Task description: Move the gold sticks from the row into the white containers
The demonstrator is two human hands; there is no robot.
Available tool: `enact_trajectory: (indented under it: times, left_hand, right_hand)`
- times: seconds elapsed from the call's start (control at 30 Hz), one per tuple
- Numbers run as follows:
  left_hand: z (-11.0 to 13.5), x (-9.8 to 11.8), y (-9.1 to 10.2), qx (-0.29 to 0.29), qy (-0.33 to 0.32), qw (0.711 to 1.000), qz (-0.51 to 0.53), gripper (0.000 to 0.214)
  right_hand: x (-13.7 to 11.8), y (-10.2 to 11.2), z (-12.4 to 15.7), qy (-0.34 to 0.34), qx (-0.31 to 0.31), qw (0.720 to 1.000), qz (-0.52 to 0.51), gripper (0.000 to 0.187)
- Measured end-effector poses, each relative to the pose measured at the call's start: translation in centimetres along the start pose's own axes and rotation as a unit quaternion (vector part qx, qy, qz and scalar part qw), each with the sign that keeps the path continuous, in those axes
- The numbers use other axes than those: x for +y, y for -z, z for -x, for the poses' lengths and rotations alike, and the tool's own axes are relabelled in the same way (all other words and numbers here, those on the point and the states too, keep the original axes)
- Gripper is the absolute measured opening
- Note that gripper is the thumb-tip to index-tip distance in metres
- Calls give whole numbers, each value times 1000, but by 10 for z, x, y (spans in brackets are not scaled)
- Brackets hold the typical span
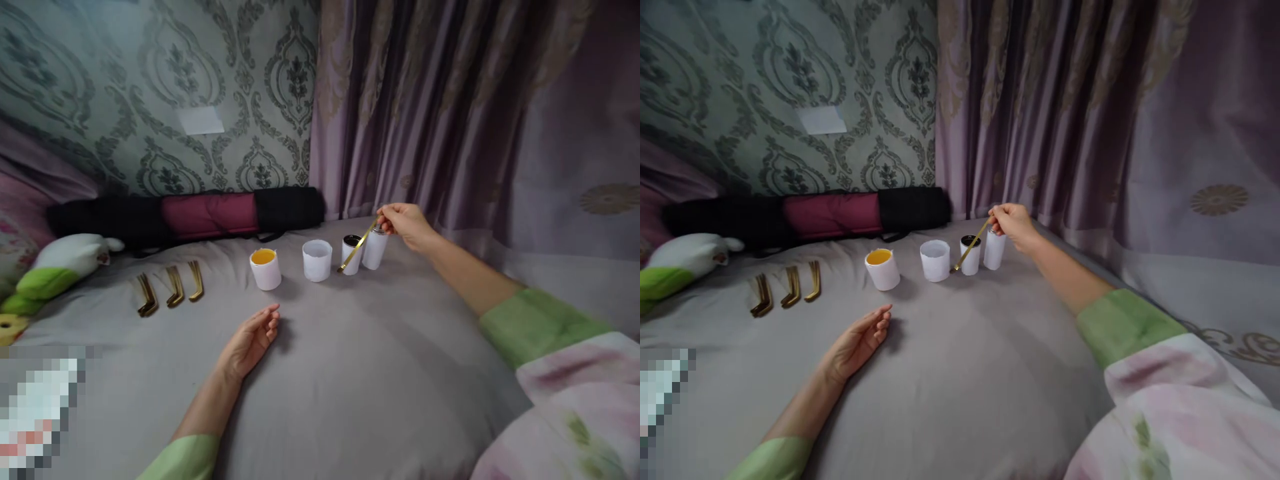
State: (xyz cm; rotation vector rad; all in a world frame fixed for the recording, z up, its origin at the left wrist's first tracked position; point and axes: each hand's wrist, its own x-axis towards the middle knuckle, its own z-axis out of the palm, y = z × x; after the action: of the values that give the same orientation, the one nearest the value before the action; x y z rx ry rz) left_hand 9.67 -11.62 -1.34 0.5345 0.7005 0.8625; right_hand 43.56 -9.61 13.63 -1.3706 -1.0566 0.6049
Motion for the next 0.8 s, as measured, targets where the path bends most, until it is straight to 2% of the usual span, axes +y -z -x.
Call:
enact_trajectory:
  times: [0.2, 0.43, 0.57, 0.67, 0.8]
  left_hand:
    - [8, -6, -13, 48, -6, 996, 77, 18]
    - [15, -21, -28, 76, -7, 974, 213, 15]
    - [12, -32, -42, 59, 9, 961, 270, 16]
    - [10, -38, -50, 42, 7, 950, 308, 18]
    - [9, -47, -52, 23, 5, 941, 338, 20]
  right_hand:
    - [-24, 16, -29, 27, 32, 998, 47, 18]
    - [-39, 10, -56, 68, 34, 996, 53, 12]
    - [-36, 4, -71, 86, 26, 991, 97, 12]
    - [-27, 2, -79, 107, 3, 980, 170, 14]
    - [-15, 0, -85, 119, -44, 963, 238, 16]
